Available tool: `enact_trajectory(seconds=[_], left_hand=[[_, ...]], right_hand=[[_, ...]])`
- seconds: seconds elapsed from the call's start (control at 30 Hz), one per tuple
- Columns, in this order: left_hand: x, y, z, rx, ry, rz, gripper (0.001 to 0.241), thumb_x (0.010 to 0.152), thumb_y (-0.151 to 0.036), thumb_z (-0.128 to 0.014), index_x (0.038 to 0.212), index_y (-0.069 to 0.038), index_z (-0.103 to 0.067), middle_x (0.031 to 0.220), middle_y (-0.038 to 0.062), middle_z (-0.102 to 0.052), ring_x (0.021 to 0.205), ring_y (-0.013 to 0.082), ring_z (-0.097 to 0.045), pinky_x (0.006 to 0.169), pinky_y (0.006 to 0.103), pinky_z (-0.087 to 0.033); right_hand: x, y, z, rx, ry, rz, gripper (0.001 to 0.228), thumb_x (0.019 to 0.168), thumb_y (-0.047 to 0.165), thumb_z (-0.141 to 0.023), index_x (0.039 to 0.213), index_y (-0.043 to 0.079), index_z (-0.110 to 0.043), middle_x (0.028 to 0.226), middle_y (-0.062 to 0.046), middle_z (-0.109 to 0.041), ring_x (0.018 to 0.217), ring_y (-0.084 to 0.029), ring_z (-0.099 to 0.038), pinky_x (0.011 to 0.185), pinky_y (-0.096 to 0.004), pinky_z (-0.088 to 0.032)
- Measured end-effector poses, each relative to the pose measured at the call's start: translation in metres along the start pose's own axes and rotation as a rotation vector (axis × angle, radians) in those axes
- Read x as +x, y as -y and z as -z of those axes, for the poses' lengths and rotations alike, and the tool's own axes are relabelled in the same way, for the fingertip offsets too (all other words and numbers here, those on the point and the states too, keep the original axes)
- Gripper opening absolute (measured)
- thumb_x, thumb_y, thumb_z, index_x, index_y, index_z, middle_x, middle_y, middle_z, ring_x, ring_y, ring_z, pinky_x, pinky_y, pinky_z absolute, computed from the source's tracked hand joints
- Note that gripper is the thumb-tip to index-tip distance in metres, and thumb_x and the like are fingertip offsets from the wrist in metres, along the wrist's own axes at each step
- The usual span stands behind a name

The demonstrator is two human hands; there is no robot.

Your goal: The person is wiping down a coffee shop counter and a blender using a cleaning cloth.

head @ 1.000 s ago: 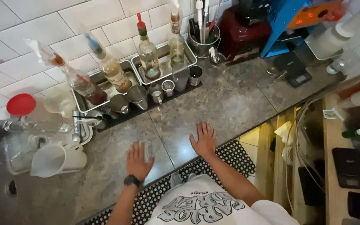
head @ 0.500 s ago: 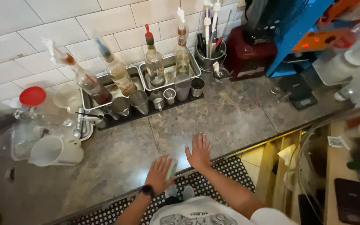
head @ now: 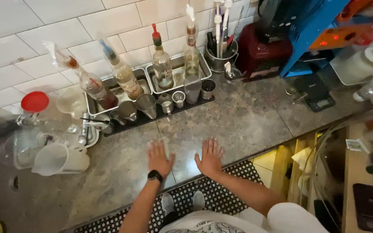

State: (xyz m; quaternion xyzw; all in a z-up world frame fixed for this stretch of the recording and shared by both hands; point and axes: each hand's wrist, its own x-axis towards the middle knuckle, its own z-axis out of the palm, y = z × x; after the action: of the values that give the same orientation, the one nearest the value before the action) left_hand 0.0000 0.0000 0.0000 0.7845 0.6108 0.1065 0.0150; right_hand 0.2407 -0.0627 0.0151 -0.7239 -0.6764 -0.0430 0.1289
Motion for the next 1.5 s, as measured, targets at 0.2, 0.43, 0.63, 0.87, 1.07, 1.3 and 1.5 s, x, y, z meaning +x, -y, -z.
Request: enact_trajectory(seconds=[0.2,0.43,0.63,0.87,1.07,1.3,1.5], left_hand=[[-0.083,0.036,0.048,-0.053,0.174,-0.477,0.088,0.099,-0.053,-0.055,0.161,-0.003,-0.018,0.169,0.016,-0.014,0.155,0.0337,-0.014,0.124,0.0474,-0.012],[-0.092,0.113,0.042,-0.016,-0.008,-0.096,0.092,0.094,-0.060,-0.046,0.161,-0.003,-0.021,0.169,0.019,-0.020,0.154,0.0398,-0.021,0.120,0.0525,-0.023],[-0.014,0.087,-0.004,0.068,-0.386,0.040,0.076,0.092,-0.056,-0.061,0.147,-0.004,-0.053,0.152,0.020,-0.051,0.146,0.0404,-0.044,0.116,0.0562,-0.037],[-0.065,0.042,0.024,-0.190,-0.088,-0.410,0.080,0.088,-0.051,-0.064,0.153,-0.008,-0.045,0.149,0.019,-0.052,0.142,0.0446,-0.043,0.114,0.0608,-0.035],[-0.094,0.132,0.053,-0.115,0.057,-0.141,0.083,0.088,-0.046,-0.061,0.159,-0.010,-0.037,0.160,0.019,-0.039,0.151,0.0407,-0.031,0.123,0.0559,-0.024],[-0.025,0.151,0.036,-0.212,-0.219,0.005,0.082,0.099,-0.059,-0.055,0.158,-0.004,-0.040,0.159,0.025,-0.039,0.151,0.0444,-0.030,0.122,0.0587,-0.020],[-0.021,0.074,-0.014,-0.695,-0.032,-0.232,0.064,0.100,-0.037,-0.056,0.155,-0.005,-0.044,0.150,0.032,-0.047,0.143,0.0504,-0.039,0.121,0.0590,-0.027]], right_hand=[[-0.002,0.003,0.001,0.140,0.006,-0.120,0.082,0.092,0.055,-0.056,0.154,0.004,-0.039,0.167,-0.022,-0.025,0.154,-0.045,-0.020,0.118,-0.066,-0.018],[0.002,0.006,0.003,0.158,0.084,-0.179,0.079,0.094,0.057,-0.050,0.156,0.009,-0.038,0.168,-0.016,-0.024,0.157,-0.036,-0.015,0.121,-0.061,-0.009],[0.005,0.014,0.026,0.224,0.185,-0.244,0.076,0.093,0.058,-0.049,0.155,0.015,-0.045,0.168,-0.017,-0.032,0.158,-0.036,-0.022,0.124,-0.063,-0.011],[0.003,0.014,0.018,0.193,0.101,-0.210,0.075,0.092,0.055,-0.058,0.154,0.014,-0.048,0.166,-0.019,-0.036,0.155,-0.036,-0.029,0.122,-0.063,-0.016],[0.002,0.019,0.018,0.163,-0.016,-0.174,0.074,0.086,0.048,-0.067,0.149,0.011,-0.054,0.160,-0.022,-0.045,0.149,-0.040,-0.039,0.117,-0.066,-0.025],[0.004,0.021,0.017,0.127,0.065,-0.179,0.076,0.091,0.048,-0.063,0.157,0.016,-0.042,0.164,-0.017,-0.036,0.153,-0.037,-0.031,0.120,-0.066,-0.022],[0.015,0.098,0.009,0.457,0.169,0.067,0.066,0.085,0.021,-0.069,0.146,0.006,-0.050,0.132,-0.024,-0.062,0.127,-0.044,-0.058,0.107,-0.060,-0.044]])
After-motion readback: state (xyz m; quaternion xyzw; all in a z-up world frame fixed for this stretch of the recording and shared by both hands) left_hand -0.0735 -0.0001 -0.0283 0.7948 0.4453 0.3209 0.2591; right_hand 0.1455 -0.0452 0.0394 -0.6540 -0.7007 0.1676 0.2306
